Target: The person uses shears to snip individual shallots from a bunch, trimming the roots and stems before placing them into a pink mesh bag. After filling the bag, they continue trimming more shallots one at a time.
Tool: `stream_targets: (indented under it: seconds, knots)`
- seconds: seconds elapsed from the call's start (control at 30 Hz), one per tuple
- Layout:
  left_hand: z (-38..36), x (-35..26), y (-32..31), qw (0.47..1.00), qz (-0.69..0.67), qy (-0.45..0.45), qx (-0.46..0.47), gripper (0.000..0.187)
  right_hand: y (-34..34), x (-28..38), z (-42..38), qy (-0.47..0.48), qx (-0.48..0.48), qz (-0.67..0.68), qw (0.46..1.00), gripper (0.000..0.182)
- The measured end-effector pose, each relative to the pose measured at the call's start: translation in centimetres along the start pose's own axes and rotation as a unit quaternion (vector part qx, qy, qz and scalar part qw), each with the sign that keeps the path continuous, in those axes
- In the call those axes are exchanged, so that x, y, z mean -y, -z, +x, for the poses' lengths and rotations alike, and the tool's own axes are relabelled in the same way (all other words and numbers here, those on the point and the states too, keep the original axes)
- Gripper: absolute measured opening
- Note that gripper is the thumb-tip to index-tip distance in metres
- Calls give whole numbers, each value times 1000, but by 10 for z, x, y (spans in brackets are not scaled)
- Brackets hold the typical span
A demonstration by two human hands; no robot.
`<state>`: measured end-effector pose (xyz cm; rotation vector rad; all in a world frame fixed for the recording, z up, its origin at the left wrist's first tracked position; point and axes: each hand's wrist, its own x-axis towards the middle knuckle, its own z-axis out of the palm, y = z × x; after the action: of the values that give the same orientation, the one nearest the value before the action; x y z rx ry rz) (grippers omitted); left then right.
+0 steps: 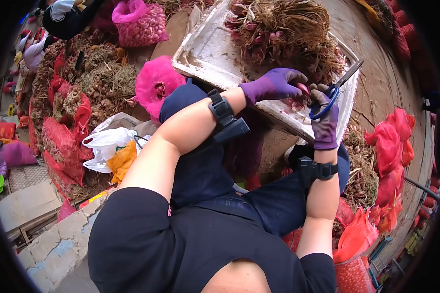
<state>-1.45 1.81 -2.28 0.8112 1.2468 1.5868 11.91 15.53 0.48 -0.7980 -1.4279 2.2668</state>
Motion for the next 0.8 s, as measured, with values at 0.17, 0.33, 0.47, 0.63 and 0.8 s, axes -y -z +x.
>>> stream_targets:
  seconds: [0.17,0.33,0.47,0.63,0.8]
  knots:
    - [-1,-4,2,998,45,25,-47,38,7,-20,8,-9,11,-48,999,27]
    - [-9,-17,-2,996,-57,53,-50,34,-4,-9,-11,19,76,-77,994,25]
    - [-6,-9,-2,995,-59,56,-58,32,-6,-1,-15,15,72,-63,995,24]
    - [0,0,2,986,-115,90,-76,32,-5,-3,-11,-4,70,-69,995,25]
    - [6,10,11,927,-350,126,-36,28,-12,-3,-12,11,44,-15,999,27]
